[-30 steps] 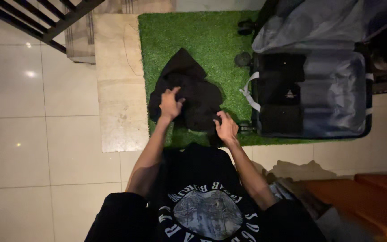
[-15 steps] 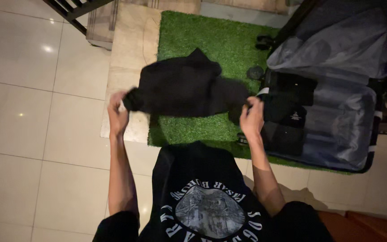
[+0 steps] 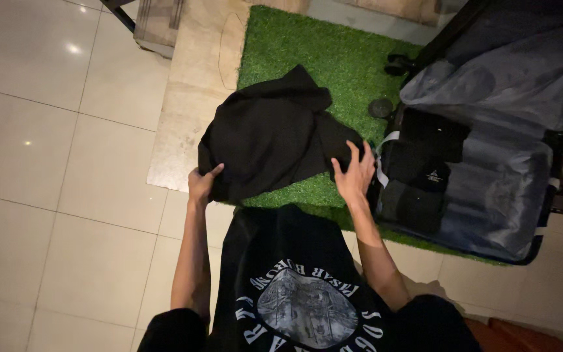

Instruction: The person folds a black t-shirt on a green mat, smoothing and aligning the fabric before folding it into a compact rectangle. The folded shirt is then placed into an open suitcase.

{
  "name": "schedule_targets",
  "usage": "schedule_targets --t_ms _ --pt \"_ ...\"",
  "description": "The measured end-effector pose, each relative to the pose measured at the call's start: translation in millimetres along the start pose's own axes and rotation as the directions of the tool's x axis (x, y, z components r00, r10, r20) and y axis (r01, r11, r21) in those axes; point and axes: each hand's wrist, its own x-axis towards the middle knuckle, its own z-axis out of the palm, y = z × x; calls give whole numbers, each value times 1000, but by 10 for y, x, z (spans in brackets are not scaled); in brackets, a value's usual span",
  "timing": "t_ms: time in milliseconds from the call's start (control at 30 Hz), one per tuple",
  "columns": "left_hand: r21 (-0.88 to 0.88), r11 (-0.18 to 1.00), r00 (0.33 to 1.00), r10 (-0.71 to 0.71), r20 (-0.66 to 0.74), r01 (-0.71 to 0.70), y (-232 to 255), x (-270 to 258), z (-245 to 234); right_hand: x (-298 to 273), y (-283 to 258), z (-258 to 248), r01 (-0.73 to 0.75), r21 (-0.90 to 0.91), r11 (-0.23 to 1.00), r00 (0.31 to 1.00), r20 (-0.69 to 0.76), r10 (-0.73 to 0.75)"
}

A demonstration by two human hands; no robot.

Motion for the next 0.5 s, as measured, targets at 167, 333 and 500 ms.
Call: schedule_targets --t_ms 167,333,500 --pt "-299 954 980 49 194 11 458 -59 -15 349 238 206 -161 -69 984 939 296 175" --pt "-383 905 963 246 109 -188 563 -5 -513 193 579 339 -113 -40 993 980 163 118" --pt "177 948 949 288 -130 -264 -315 276 -766 -105 491 291 -151 -81 985 881 440 171"
